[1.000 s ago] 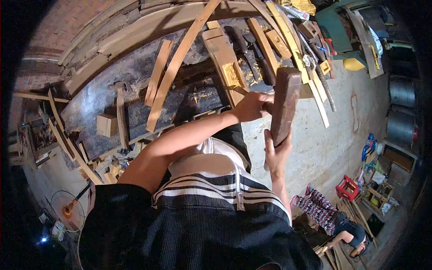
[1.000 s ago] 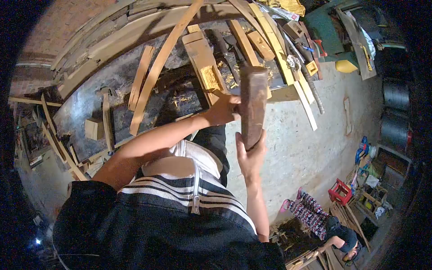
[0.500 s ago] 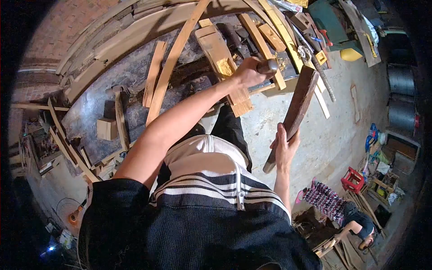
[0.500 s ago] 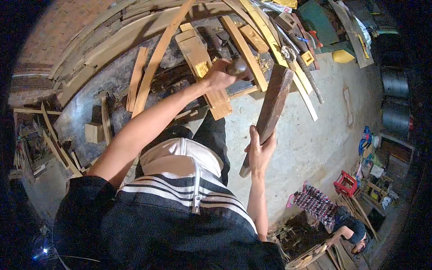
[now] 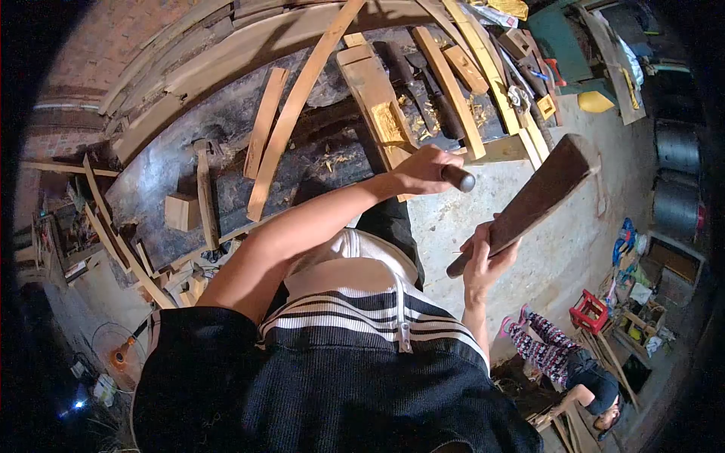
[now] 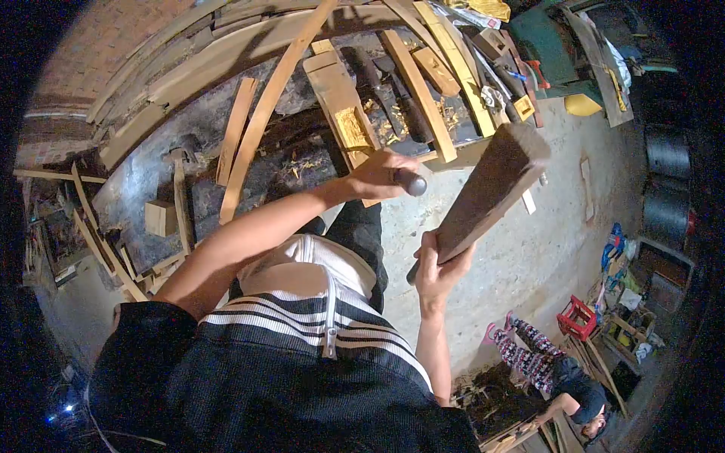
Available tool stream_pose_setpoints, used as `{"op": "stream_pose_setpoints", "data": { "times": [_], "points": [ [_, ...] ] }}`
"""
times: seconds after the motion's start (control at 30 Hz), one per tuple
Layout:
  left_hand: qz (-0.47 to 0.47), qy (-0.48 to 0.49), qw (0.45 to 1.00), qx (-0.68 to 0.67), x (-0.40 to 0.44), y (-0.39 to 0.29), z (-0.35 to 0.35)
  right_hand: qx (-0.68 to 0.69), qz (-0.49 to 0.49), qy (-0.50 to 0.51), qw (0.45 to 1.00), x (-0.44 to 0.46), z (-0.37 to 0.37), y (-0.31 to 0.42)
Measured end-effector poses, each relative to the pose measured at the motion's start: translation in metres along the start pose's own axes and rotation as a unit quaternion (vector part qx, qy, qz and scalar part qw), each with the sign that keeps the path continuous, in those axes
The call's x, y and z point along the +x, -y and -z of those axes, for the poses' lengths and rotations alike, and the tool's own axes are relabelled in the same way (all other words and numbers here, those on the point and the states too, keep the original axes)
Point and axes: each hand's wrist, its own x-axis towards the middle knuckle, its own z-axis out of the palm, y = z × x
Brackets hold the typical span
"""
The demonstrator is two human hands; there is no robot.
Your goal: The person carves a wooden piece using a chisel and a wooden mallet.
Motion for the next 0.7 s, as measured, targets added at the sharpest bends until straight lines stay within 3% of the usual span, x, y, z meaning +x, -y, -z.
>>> {"op": "stream_pose_setpoints", "data": {
  "times": [0.03, 0.1, 0.13, 0.23, 0.3, 0.37, 0.4, 0.43, 0.5, 0.57, 0.6, 0.67, 0.7],
  "points": [
    [0.000, 0.000, 1.000, 0.000, -0.001, 0.001, 0.000, 0.000, 0.000, 0.000, 1.000, 0.000, 0.001, -0.011],
    [-0.021, -0.010, 1.000, -0.013, -0.003, 0.006, -0.004, -0.190, -0.022, 0.066, 0.979, 0.001, 0.004, -0.038],
    [-0.025, 0.007, 1.000, -0.012, -0.004, 0.014, -0.004, -0.192, -0.084, 0.085, 0.974, 0.002, -0.001, -0.026],
    [-0.016, 0.020, 1.000, 0.016, -0.007, 0.013, -0.002, -0.129, -0.135, 0.042, 0.982, -0.005, -0.001, -0.012],
    [-0.032, 0.021, 0.999, -0.003, -0.007, 0.010, 0.000, -0.062, -0.012, 0.010, 0.998, -0.013, 0.004, -0.032],
    [-0.035, 0.024, 0.999, -0.021, -0.006, 0.009, -0.001, -0.086, 0.005, 0.007, 0.996, -0.015, 0.002, -0.043],
    [-0.010, 0.012, 1.000, 0.020, -0.006, 0.014, -0.009, -0.218, -0.012, 0.053, 0.975, -0.008, 0.003, -0.045],
    [-0.011, 0.044, 0.998, 0.038, -0.005, 0.021, -0.011, -0.139, -0.121, 0.070, 0.980, -0.004, -0.005, -0.022],
    [0.002, 0.030, 0.999, 0.012, 0.002, 0.036, -0.017, -0.173, -0.078, 0.066, 0.980, 0.002, -0.001, -0.025],
    [0.093, -0.036, 0.995, 0.020, 0.017, 0.011, 0.010, -0.177, -0.075, 0.060, 0.980, 0.004, 0.004, -0.027],
    [0.202, 0.027, 0.978, 0.046, 0.026, 0.013, 0.028, -0.163, -0.077, 0.051, 0.982, 0.004, 0.003, -0.023],
    [0.177, -0.145, 0.970, -0.083, 0.032, 0.010, 0.046, -0.145, -0.081, 0.043, 0.985, 0.003, 0.003, -0.022],
    [0.237, -0.190, 0.945, -0.121, 0.033, 0.023, 0.051, -0.145, -0.085, 0.050, 0.985, 0.003, 0.004, -0.022]
  ]
}}
